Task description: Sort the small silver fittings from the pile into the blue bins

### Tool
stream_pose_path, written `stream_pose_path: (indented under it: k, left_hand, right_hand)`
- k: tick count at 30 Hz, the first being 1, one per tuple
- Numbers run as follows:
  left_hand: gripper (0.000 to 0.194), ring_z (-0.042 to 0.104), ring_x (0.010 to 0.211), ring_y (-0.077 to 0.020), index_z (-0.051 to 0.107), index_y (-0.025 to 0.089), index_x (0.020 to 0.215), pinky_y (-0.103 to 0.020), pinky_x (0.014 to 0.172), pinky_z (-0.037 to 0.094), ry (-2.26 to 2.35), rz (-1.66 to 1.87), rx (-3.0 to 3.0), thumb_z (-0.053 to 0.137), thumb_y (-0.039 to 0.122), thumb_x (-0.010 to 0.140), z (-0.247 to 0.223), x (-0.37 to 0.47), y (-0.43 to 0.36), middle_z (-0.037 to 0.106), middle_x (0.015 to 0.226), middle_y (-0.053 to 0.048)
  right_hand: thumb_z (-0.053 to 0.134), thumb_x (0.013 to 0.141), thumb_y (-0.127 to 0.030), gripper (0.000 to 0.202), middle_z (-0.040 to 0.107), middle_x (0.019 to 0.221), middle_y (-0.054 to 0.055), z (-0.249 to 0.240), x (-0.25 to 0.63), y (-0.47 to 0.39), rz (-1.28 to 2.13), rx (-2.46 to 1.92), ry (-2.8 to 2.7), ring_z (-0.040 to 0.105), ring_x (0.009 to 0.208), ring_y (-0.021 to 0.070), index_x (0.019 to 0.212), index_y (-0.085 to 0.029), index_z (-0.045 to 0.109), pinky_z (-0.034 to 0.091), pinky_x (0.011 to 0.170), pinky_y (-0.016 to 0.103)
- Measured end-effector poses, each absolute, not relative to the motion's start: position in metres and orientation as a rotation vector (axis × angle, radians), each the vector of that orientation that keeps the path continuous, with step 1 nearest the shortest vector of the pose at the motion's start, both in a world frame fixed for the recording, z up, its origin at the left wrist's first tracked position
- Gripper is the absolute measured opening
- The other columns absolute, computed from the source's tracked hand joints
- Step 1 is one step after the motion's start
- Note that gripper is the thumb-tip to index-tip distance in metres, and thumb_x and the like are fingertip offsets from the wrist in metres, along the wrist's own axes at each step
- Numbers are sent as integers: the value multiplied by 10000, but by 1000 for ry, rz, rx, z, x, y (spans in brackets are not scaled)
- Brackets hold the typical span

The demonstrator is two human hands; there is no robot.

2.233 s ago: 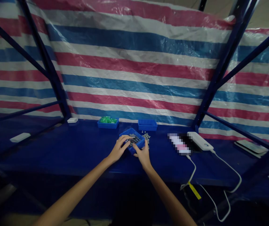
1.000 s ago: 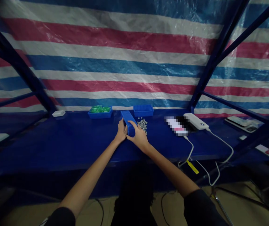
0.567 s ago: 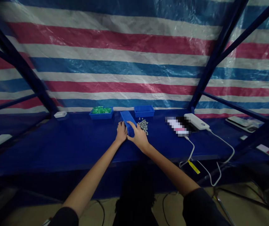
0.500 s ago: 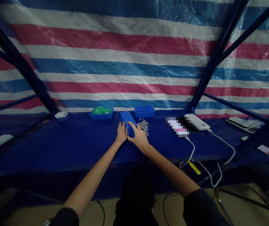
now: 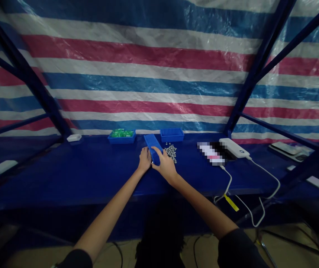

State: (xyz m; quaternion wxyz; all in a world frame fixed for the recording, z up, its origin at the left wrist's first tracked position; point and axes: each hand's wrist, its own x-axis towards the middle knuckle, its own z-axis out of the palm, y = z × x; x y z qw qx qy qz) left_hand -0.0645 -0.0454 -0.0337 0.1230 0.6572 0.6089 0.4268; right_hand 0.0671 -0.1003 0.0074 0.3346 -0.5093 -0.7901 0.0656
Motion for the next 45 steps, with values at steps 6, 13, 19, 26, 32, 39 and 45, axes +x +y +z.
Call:
stream_pose_path:
  k: [6, 13, 19, 26, 32, 39, 45]
  left_hand:
    - [344, 467, 1125, -239, 460, 165, 1174, -430, 964, 359, 1783, 1233, 1899, 249, 264, 921, -29, -63, -48, 514, 1156, -131]
    - [362, 449, 1153, -246, 437, 164, 1205, -437, 982, 338, 1800, 1208, 1901, 252, 291, 921, -25, -61, -52, 487, 1206, -138]
    - [405, 310, 1291, -248, 381, 159, 1264, -458, 1068, 204, 1845, 1170, 1922, 256, 324, 916, -23, -60, -56, 398, 1328, -161]
    - [431, 290, 1305, -260, 357, 153, 1287, -453, 1064, 221, 1815, 1148, 1955, 309, 316, 892, -28, -63, -54, 358, 1353, -172]
    - [472, 325, 1273, -304, 407, 143, 1262, -458, 1057, 233, 1874, 1107, 1921, 426, 367, 847, -28, -62, -54, 379, 1320, -186]
    - [495, 347, 1267, -287, 422, 138, 1274, -426, 1067, 235, 1964, 1091, 1891, 481, 341, 827, -24, -59, -57, 393, 1322, -181]
    - [429, 362, 1257, -273, 444, 104, 1253, -424, 1071, 224, 2031, 1116, 1838, 381, 302, 877, -24, -58, -54, 405, 1313, -184]
  right_hand:
    - [630, 739, -284, 663, 515, 1182, 91, 9, 66, -101, 178, -1331, -2063, 609, 864, 233, 1344, -327, 361, 492, 689, 327]
    - [639, 721, -276, 677, 521, 1165, 84, 8, 67, -100, 191, -1328, -2045, 607, 842, 225, 1338, -326, 363, 490, 688, 322]
    - [638, 714, -279, 680, 516, 1173, 92, 6, 67, -99, 160, -1328, -2047, 609, 843, 232, 1338, -313, 369, 491, 670, 314]
    - [610, 744, -294, 659, 505, 1191, 100, 8, 64, -101, 70, -1354, -2108, 620, 742, 199, 1351, -317, 357, 492, 611, 292]
    - [608, 757, -249, 643, 430, 1312, 112, 11, 61, -104, -34, -1357, -2203, 630, 809, 214, 1349, -333, 371, 504, 643, 293]
    - [567, 800, -230, 594, 372, 1381, 118, 16, 60, -106, -128, -1376, -2295, 617, 910, 235, 1350, -337, 372, 519, 677, 310]
    - [578, 780, -276, 619, 426, 1345, 76, 7, 80, -92, 1, -1326, -2107, 602, 971, 247, 1355, -324, 355, 533, 705, 328]
